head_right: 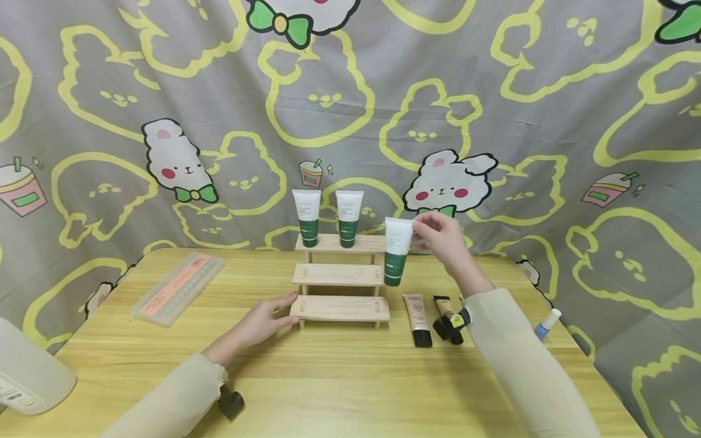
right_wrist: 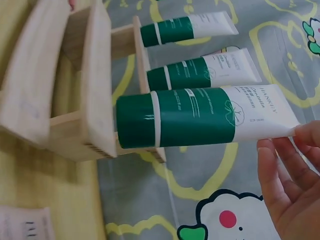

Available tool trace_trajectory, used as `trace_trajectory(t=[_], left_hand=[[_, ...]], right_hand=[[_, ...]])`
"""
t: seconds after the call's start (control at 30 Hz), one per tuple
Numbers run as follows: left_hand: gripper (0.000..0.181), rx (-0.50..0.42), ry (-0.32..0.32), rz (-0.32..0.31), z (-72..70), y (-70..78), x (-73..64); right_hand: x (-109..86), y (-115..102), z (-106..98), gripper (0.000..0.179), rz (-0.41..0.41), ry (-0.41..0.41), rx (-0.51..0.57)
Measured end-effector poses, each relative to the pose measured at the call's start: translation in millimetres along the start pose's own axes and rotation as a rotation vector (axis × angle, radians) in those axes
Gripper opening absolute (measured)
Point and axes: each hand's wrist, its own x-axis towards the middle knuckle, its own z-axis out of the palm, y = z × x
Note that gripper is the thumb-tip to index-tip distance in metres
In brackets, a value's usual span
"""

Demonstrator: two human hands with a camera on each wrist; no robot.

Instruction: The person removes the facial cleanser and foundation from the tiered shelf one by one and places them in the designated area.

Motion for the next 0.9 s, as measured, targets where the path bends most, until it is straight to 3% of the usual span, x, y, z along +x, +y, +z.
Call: trace_trajectory(t=[0.27, 0.47, 0.9], left_hand=[[0.06, 0.0, 0.0, 0.002, -0.6, 0.4, -0.6], [0.06, -0.003, -0.006, -0.004, -1.0, -0.2, -0.7], [0.059, -0.003, 0.0, 0.002, -0.9, 1.6, -1.5]], right_hand=[[-41.0, 23, -15, 0.037, 0.079, -0.109, -0.034], [-71.5, 53, -23, 0.032, 0.138, -0.194, 0.0], [-104.7, 96, -25, 0.02, 0.249, -0.493, 0.052]])
